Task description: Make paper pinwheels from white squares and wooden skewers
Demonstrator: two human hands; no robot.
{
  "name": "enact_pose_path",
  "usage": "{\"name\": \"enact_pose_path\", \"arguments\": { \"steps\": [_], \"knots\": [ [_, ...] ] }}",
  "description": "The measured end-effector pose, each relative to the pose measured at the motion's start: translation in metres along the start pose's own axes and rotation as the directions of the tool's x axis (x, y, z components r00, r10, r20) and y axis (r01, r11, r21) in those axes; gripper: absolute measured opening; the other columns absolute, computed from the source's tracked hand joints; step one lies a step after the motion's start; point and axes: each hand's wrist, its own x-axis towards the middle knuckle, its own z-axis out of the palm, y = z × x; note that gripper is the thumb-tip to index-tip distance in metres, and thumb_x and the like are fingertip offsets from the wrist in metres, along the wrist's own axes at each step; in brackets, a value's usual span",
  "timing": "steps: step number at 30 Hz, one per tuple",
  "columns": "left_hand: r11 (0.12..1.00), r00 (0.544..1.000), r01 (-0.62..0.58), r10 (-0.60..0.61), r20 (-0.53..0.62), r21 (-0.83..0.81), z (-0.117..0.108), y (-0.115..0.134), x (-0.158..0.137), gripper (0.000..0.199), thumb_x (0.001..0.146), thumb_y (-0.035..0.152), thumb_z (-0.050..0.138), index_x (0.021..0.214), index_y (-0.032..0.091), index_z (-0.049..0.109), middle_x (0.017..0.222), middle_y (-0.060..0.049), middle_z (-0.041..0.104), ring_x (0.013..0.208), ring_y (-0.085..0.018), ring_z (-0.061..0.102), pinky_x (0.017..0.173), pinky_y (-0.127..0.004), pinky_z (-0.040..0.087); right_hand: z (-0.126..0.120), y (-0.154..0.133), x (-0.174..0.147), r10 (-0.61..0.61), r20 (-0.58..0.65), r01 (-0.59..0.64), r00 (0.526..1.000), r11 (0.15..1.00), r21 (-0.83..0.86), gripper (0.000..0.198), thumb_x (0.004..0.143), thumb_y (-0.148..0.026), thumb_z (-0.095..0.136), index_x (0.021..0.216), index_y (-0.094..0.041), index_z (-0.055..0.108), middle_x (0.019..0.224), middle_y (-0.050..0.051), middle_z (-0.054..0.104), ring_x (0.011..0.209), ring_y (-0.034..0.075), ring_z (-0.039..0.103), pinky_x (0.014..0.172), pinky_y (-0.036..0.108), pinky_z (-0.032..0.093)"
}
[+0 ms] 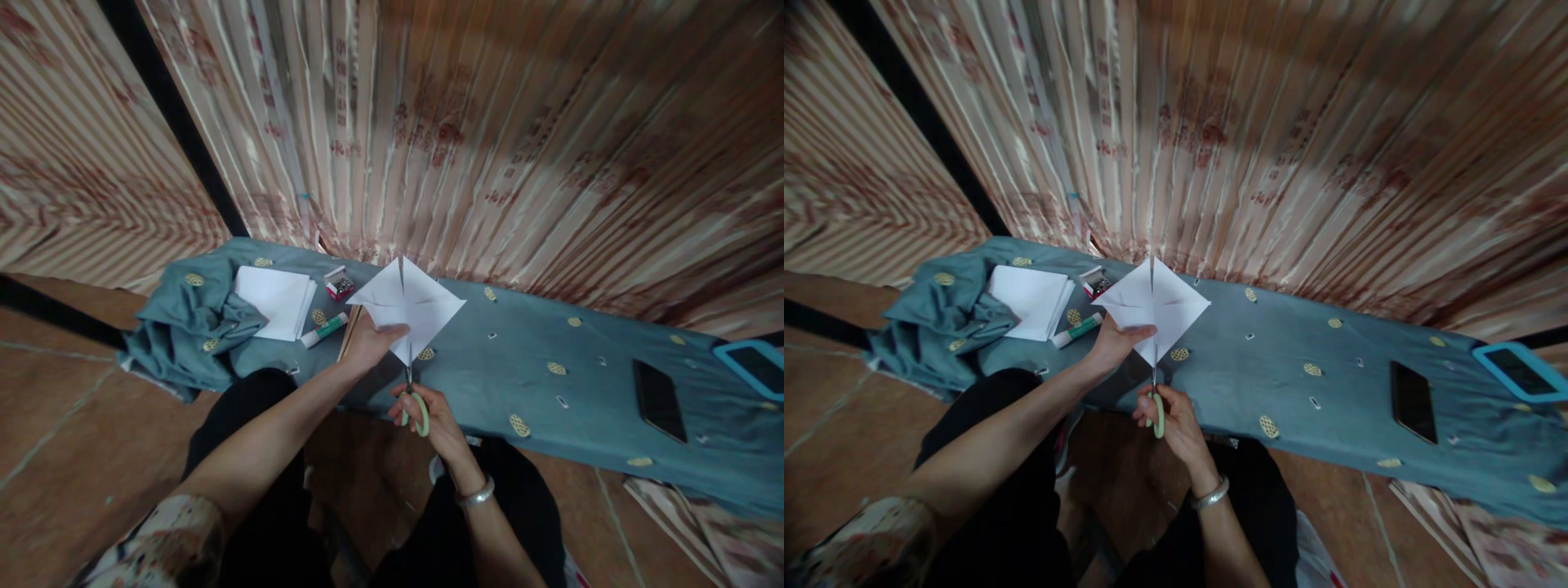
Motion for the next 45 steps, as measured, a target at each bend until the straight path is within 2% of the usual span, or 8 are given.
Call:
{"name": "enact_pose_path", "arguments": {
  "steps": [5, 12, 22, 26, 32, 40, 45],
  "knots": [
    [0.993, 0.993, -0.111, 0.11, 0.037, 0.038, 0.001, 0.0, -0.001, 0.045, 0.053, 0.021, 0.083, 0.095, 0.015, 0.066, 0.095, -0.006, 0.073, 0.091, -0.025, 0.068, 0.084, -0.034, 0.053, -0.001, 0.001, 0.001, -0.01, -0.005, 0.01, 1.0, 1.0, -0.009, 0.039, 0.079, -0.053, 0.066, 0.092, -0.017, 0.069, 0.066, 0.002, 0.07, 0.055, 0.012, 0.062, 0.047, 0.019, 0.043],
    [0.978, 0.982, -0.182, 0.174, 0.078, 0.103, -0.002, -0.003, -0.002, 0.038, 0.058, 0.024, 0.082, 0.093, 0.015, 0.067, 0.087, -0.005, 0.073, 0.086, -0.024, 0.068, 0.081, -0.034, 0.053, -0.001, 0.001, 0.001, -0.014, -0.012, 0.013, 1.0, 1.0, -0.012, 0.038, 0.078, -0.053, 0.066, 0.091, -0.017, 0.069, 0.066, 0.002, 0.07, 0.056, 0.013, 0.063, 0.047, 0.02, 0.044],
    [0.986, 0.987, -0.156, 0.153, 0.057, 0.062, 0.002, 0.006, -0.006, 0.038, 0.056, 0.019, 0.081, 0.091, 0.015, 0.067, 0.091, -0.006, 0.073, 0.087, -0.024, 0.068, 0.083, -0.034, 0.052, 0.0, 0.001, 0.001, -0.021, -0.027, 0.021, 0.999, 1.0, -0.004, 0.039, 0.076, -0.054, 0.068, 0.09, -0.017, 0.07, 0.062, 0.001, 0.068, 0.053, 0.012, 0.061, 0.046, 0.019, 0.043],
    [0.992, 0.991, -0.121, 0.12, 0.055, 0.029, 0.001, 0.002, -0.004, 0.041, 0.054, 0.02, 0.082, 0.092, 0.016, 0.067, 0.091, -0.006, 0.073, 0.087, -0.024, 0.068, 0.083, -0.034, 0.053, 0.001, 0.0, 0.002, -0.027, -0.03, 0.027, 0.999, 1.0, 0.0, 0.037, 0.075, -0.052, 0.069, 0.087, -0.017, 0.07, 0.06, 0.0, 0.067, 0.05, 0.011, 0.059, 0.045, 0.019, 0.043],
    [0.988, 0.986, -0.157, 0.157, 0.05, 0.005, 0.0, -0.006, 0.0, 0.047, 0.055, 0.022, 0.083, 0.098, 0.015, 0.066, 0.096, -0.007, 0.073, 0.088, -0.024, 0.069, 0.083, -0.034, 0.054, 0.002, -0.002, 0.002, -0.002, -0.057, 0.002, 0.998, 1.0, 0.001, 0.036, 0.071, -0.051, 0.073, 0.085, -0.018, 0.069, 0.057, -0.001, 0.066, 0.048, 0.011, 0.058, 0.045, 0.019, 0.042],
    [0.999, 0.999, -0.052, 0.052, -0.012, -0.01, -0.001, -0.004, 0.0, 0.05, 0.051, 0.019, 0.085, 0.098, 0.016, 0.066, 0.096, -0.007, 0.074, 0.094, -0.027, 0.069, 0.085, -0.036, 0.055, 0.003, 0.0, 0.002, 0.013, -0.074, -0.012, 0.997, 1.0, 0.02, 0.034, 0.069, -0.048, 0.075, 0.083, -0.018, 0.068, 0.056, -0.002, 0.065, 0.047, 0.01, 0.057, 0.045, 0.019, 0.043],
    [0.997, 0.996, -0.083, 0.083, 0.025, 0.0, -0.002, -0.006, 0.001, 0.048, 0.054, 0.022, 0.084, 0.097, 0.015, 0.067, 0.095, -0.008, 0.074, 0.091, -0.026, 0.069, 0.084, -0.036, 0.055, 0.005, -0.001, 0.002, 0.029, -0.105, -0.025, 0.994, 0.999, 0.045, 0.036, 0.065, -0.049, 0.077, 0.08, -0.018, 0.067, 0.053, -0.003, 0.064, 0.045, 0.01, 0.056, 0.044, 0.021, 0.043]
  ]
}}
